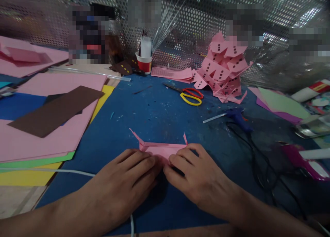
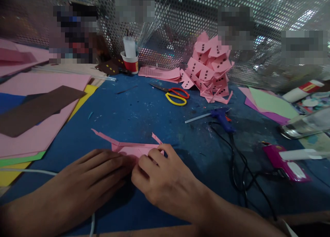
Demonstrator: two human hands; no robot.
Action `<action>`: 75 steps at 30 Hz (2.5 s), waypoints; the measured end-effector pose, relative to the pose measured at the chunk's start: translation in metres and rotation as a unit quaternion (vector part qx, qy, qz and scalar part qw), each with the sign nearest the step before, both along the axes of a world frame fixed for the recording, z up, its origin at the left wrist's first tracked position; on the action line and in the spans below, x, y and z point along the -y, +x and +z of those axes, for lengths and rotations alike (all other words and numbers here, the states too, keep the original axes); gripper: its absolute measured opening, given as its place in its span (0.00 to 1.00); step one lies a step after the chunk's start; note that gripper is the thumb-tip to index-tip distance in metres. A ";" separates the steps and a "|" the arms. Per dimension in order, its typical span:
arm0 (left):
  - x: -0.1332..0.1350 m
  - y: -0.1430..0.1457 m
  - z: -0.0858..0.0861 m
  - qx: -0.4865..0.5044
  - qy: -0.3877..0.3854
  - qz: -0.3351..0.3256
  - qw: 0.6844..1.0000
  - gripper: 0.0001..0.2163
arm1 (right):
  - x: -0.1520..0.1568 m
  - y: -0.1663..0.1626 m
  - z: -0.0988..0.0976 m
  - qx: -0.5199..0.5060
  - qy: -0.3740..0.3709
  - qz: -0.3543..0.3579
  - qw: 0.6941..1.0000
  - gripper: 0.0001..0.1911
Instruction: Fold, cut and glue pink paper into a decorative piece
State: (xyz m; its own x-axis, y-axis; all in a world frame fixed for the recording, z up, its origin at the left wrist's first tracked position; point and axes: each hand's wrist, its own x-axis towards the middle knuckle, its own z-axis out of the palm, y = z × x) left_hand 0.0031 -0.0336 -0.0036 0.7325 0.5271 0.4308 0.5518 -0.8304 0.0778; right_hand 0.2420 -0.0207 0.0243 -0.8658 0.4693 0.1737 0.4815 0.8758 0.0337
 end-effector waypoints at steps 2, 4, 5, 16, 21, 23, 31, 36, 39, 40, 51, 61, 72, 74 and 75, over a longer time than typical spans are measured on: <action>0.000 0.000 -0.001 -0.004 0.004 -0.003 1.000 0.13 | 0.000 -0.001 0.002 0.009 0.001 0.005 1.000 0.11; -0.001 -0.001 -0.001 -0.008 0.011 -0.005 1.000 0.13 | 0.000 -0.001 0.003 0.015 0.005 0.011 1.000 0.12; -0.001 -0.001 -0.001 -0.009 0.014 -0.008 1.000 0.13 | -0.001 -0.002 0.003 0.017 0.008 0.013 1.000 0.12; -0.004 -0.002 -0.001 -0.009 0.033 -0.021 0.999 0.14 | -0.002 0.003 0.002 0.031 0.018 0.015 0.999 0.09; -0.005 -0.003 -0.002 -0.022 0.040 -0.022 0.999 0.11 | -0.002 0.008 0.004 0.045 0.018 0.015 0.999 0.07; -0.005 -0.004 -0.003 -0.027 0.045 -0.025 0.998 0.10 | -0.002 0.009 0.006 0.052 0.016 0.012 0.998 0.05; -0.004 -0.006 -0.003 -0.009 0.027 -0.025 0.999 0.09 | -0.001 0.013 0.015 0.048 0.003 0.003 0.999 0.04; -0.007 -0.002 0.001 0.008 0.013 -0.017 1.000 0.09 | -0.004 0.014 0.014 0.021 -0.007 0.004 1.000 0.07; -0.009 0.002 0.004 0.024 -0.019 0.001 1.000 0.08 | -0.008 0.012 0.008 -0.020 -0.028 -0.018 0.999 0.09; -0.010 0.004 0.006 0.027 -0.033 0.009 0.999 0.07 | -0.009 0.011 0.006 -0.031 -0.035 -0.034 0.998 0.10; -0.009 0.024 0.016 -0.021 -0.067 0.131 0.989 0.04 | 0.000 -0.002 -0.005 -0.063 -0.007 -0.146 0.987 0.08; -0.011 0.035 0.016 -0.027 -0.065 0.190 0.979 0.04 | 0.003 -0.007 -0.011 -0.069 0.050 -0.174 0.981 0.06; -0.011 0.029 0.014 -0.021 -0.079 0.184 0.979 0.04 | 0.001 -0.009 -0.012 -0.073 0.034 -0.199 0.977 0.05; -0.011 0.027 0.014 -0.021 -0.082 0.186 0.979 0.05 | 0.002 -0.009 -0.013 -0.075 0.035 -0.200 0.976 0.05; -0.011 0.027 0.014 -0.021 -0.083 0.186 0.979 0.05 | 0.002 -0.009 -0.013 -0.076 0.035 -0.200 0.976 0.05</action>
